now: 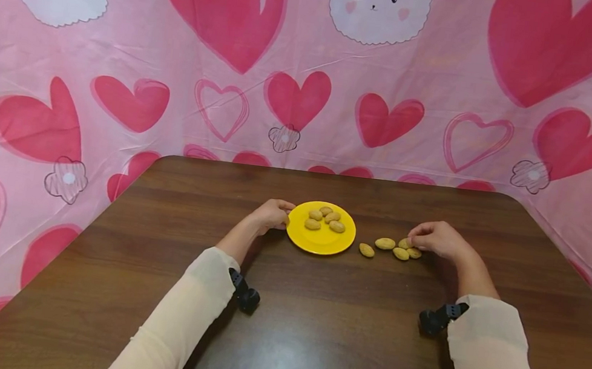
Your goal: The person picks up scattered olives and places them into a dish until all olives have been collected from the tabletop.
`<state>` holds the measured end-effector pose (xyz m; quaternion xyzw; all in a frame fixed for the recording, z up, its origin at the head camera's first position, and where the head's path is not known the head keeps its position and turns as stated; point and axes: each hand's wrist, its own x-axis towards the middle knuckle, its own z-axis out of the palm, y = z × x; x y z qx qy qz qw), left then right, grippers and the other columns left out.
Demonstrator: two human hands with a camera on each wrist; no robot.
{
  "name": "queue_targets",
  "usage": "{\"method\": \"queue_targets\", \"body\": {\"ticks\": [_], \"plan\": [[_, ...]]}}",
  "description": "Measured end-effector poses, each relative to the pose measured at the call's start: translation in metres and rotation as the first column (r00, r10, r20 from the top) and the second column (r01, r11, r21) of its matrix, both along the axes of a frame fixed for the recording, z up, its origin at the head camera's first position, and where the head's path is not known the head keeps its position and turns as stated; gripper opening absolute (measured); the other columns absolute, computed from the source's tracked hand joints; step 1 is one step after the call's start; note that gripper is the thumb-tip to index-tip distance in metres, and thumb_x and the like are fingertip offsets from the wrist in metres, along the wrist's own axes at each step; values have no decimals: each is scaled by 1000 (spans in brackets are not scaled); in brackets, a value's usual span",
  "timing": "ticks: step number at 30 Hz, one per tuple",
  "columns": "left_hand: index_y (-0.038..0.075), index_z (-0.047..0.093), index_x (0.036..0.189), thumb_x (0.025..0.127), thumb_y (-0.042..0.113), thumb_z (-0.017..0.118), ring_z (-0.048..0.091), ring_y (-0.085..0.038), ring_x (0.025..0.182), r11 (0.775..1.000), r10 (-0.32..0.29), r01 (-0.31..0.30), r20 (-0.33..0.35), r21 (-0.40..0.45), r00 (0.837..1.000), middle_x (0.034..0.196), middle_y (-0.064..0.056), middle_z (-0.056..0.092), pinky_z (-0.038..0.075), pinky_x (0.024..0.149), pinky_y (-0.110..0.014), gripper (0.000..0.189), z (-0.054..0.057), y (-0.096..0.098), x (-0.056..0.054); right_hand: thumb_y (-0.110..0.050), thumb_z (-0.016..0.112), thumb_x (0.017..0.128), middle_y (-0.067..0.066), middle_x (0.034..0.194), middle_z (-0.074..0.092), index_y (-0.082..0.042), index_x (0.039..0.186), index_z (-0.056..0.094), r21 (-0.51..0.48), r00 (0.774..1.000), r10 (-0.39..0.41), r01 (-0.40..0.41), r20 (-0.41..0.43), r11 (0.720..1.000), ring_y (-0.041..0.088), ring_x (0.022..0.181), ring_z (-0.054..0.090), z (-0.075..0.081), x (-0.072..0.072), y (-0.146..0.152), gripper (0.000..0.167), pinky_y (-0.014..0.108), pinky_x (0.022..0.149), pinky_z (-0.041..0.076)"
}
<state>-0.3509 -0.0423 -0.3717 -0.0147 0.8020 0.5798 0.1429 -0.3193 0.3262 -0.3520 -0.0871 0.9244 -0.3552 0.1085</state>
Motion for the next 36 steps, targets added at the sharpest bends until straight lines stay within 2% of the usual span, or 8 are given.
{"method": "queue_targets", "body": {"ticks": [4,11,15,23,30,36], "plan": [[-3,53,126,86,-9,46,57,-21,95,1000,-5,5,3,-8,1000,120,-15,56,51,81,-32,41,1,0,0,-23,68,83,4,86,63,7,101,62,-26,999,-19,18,-30,1000,12,77,51,-1,1,0,36,24,67,44],[-3,53,126,86,-9,46,57,-22,95,1000,-2,2,6,-15,1000,120,-14,56,51,81,-32,41,1,0,1,-28,67,84,5,88,64,3,99,64,12,996,-39,40,-82,999,16,81,52,-1,0,1,35,24,71,42],[-3,54,125,85,-9,47,57,-21,93,1000,2,-2,5,-12,1000,119,-14,57,51,80,-32,41,0,0,1,-29,67,84,7,89,64,4,99,63,0,996,-42,42,-84,999,18,81,53,0,-1,0,36,26,70,44],[-2,54,126,87,-6,48,58,-22,93,1000,-1,1,15,-17,1000,119,-14,56,51,81,-32,39,0,1,1,-35,65,85,12,98,62,2,105,60,-29,992,-73,71,-103,997,23,84,54,2,2,-7,43,30,71,46],[-2,54,125,87,-6,47,57,-23,97,1000,4,-4,7,-22,1000,120,-14,56,51,81,-32,38,2,2,1,-38,63,86,14,103,60,-1,104,62,6,986,-73,75,-148,997,26,88,50,8,-1,-15,41,30,70,45],[-2,55,124,87,-6,48,58,-23,99,1000,5,-4,6,-30,1000,120,-14,56,51,82,-32,38,0,1,0,-37,64,85,13,101,59,0,105,60,-53,987,-85,78,-138,996,25,83,53,10,-1,-26,42,31,67,49]]}}
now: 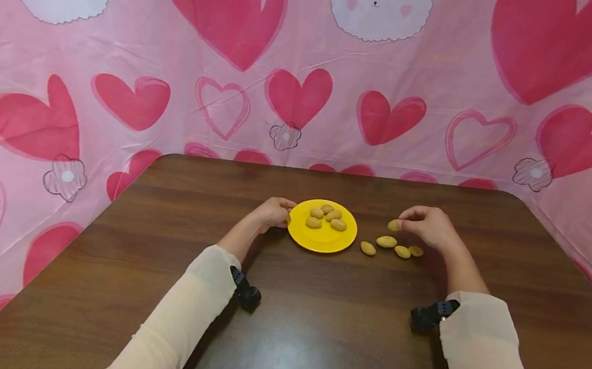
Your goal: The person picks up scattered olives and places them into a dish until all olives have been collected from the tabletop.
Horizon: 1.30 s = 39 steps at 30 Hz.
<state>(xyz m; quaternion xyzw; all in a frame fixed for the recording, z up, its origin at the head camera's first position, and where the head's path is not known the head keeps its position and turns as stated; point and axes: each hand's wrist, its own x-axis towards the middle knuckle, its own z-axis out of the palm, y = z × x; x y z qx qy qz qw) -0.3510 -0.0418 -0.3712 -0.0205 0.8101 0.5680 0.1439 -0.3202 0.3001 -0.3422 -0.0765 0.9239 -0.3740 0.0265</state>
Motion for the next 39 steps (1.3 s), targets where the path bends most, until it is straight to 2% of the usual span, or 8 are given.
{"method": "queue_targets", "body": {"ticks": [7,11,16,20,30,39], "plan": [[-2,55,124,88,-5,48,58,-23,96,1000,-1,1,-2,6,1000,119,-14,56,51,82,-32,36,-1,-1,0,-40,64,84,15,102,59,1,109,58,-90,999,-17,21,44,996,26,80,56,3,3,-18,48,34,67,52],[-2,55,124,88,-5,48,58,-23,95,1000,-4,4,-3,6,1000,119,-14,56,51,80,-32,36,0,-1,0,-41,65,84,17,104,59,0,110,58,-108,998,-12,19,62,994,29,79,56,5,3,-28,49,36,68,53],[-2,55,124,88,-5,48,58,-23,96,1000,-12,12,-5,7,1000,120,-14,56,51,81,-32,37,0,-1,0,-43,64,84,15,104,61,-3,108,61,-44,1000,6,-6,6,999,28,83,52,7,0,-40,47,32,69,50],[-3,55,124,87,-6,48,58,-23,95,1000,-10,10,-4,8,1000,120,-15,56,51,81,-32,38,0,-1,0,-44,63,84,14,106,60,-3,108,62,-38,1000,30,-30,6,999,28,88,51,7,-3,-48,47,30,72,49],[-3,54,124,87,-7,48,58,-22,94,1000,-8,8,-6,11,1000,119,-14,57,51,80,-32,38,0,-1,-1,-40,64,85,14,109,59,-4,107,63,-60,997,76,-76,11,995,29,95,50,2,-10,-64,42,41,86,45],[-2,54,125,86,-7,48,59,-23,95,1000,-4,4,6,5,1000,119,-14,57,52,79,-31,40,2,0,0,-30,65,86,14,107,61,-4,104,65,-47,994,107,-107,5,993,28,97,50,0,-13,-78,31,44,89,41]]}}
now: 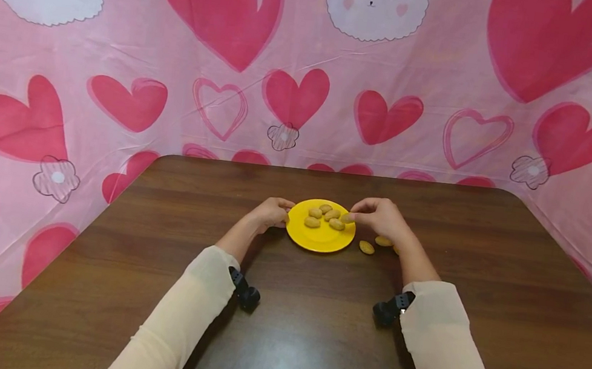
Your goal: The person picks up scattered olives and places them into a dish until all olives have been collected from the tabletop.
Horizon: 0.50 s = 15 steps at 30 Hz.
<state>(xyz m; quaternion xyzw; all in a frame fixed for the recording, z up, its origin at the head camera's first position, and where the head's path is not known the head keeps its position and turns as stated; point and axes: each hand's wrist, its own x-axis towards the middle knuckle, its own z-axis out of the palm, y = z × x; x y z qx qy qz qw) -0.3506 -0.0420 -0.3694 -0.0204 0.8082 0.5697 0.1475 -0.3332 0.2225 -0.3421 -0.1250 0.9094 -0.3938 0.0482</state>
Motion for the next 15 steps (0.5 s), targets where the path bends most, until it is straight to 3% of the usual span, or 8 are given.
{"method": "queue_targets", "body": {"ticks": [15], "plan": [[-2,54,125,87,-7,49,59,-23,96,1000,5,-5,-4,1,1000,119,-14,57,51,80,-32,39,1,0,2,-23,68,84,11,105,63,-4,101,68,-32,999,48,-47,15,998,26,94,52,-8,-5,-30,25,36,84,46]]}}
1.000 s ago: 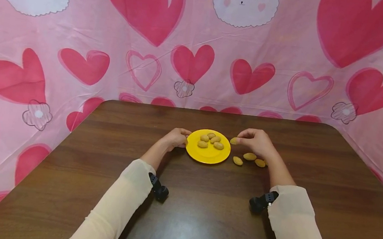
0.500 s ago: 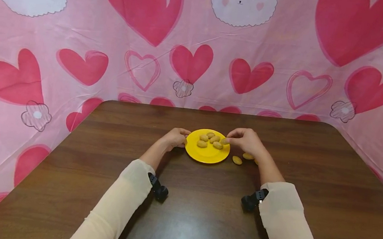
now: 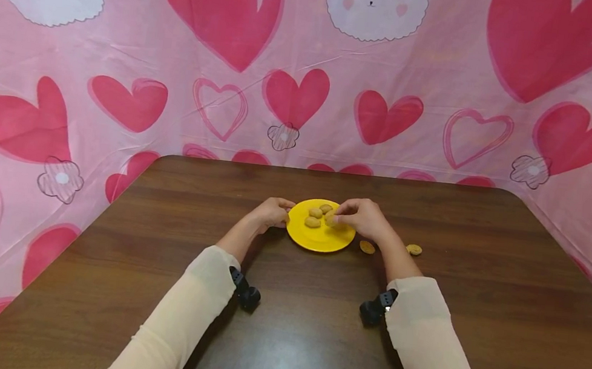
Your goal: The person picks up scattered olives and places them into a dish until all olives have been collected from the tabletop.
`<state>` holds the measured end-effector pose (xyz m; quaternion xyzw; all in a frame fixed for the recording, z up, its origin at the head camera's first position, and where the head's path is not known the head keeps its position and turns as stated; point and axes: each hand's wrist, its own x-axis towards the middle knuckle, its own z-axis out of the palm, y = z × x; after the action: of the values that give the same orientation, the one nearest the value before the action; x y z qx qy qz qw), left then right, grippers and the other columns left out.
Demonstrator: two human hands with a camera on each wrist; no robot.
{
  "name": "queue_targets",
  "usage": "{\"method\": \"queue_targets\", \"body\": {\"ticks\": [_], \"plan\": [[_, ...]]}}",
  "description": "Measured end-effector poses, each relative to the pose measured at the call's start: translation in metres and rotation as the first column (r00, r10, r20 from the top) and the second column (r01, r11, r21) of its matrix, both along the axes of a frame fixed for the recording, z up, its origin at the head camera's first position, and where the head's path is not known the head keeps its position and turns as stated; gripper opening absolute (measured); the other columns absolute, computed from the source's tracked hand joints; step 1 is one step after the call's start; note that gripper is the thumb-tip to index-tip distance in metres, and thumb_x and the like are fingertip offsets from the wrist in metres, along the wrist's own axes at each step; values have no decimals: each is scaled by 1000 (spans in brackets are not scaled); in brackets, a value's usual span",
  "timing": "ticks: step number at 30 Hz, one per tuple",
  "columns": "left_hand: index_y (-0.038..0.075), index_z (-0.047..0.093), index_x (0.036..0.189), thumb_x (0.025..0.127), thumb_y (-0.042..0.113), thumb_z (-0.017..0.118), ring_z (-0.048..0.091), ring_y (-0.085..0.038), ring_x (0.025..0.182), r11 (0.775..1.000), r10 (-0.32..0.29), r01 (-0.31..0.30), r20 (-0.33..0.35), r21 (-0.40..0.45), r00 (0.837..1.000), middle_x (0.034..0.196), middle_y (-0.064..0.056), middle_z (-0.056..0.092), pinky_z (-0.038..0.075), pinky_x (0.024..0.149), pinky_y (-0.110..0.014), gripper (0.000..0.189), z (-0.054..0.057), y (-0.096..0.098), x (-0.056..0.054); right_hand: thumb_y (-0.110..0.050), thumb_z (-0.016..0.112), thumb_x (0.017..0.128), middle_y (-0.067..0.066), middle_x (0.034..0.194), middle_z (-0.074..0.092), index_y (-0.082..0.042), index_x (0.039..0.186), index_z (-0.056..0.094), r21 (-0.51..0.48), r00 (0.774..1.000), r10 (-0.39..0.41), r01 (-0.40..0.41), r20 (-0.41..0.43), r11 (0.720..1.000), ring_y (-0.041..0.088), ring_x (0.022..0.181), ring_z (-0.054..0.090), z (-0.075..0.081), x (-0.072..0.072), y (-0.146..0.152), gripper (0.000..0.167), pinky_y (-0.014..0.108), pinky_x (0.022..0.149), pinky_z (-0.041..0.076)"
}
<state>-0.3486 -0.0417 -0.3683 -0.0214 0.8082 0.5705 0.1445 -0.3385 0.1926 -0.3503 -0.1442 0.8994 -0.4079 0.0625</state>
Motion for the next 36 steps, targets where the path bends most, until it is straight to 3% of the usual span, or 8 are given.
{"method": "queue_targets", "body": {"ticks": [11,18,28,36], "plan": [[-2,55,125,84,-9,47,58,-22,97,1000,-7,7,-3,-1,1000,119,-14,57,51,80,-31,41,-1,1,-2,-23,69,84,10,103,63,-5,97,69,33,998,61,-61,8,998,24,90,50,2,1,-21,22,28,75,48],[-3,54,124,84,-10,47,59,-23,96,1000,-2,2,-3,2,1000,119,-14,57,51,80,-31,42,-2,1,-2,-24,70,83,10,106,61,-7,97,69,28,998,42,-43,52,999,25,92,49,0,0,-29,23,28,77,47],[-3,54,125,84,-9,48,58,-23,96,1000,-11,11,-13,4,1000,118,-15,57,51,80,-32,41,-2,0,-1,-23,71,81,10,108,61,-8,93,71,64,997,56,-59,46,996,25,91,49,-2,1,-37,19,26,74,48],[-4,55,124,86,-7,48,59,-22,94,1000,-15,15,-28,14,1000,117,-15,58,52,79,-32,39,-2,-1,0,-20,72,81,9,108,60,-10,90,72,104,997,63,-67,48,992,25,95,49,-3,1,-42,14,28,79,49]]}}
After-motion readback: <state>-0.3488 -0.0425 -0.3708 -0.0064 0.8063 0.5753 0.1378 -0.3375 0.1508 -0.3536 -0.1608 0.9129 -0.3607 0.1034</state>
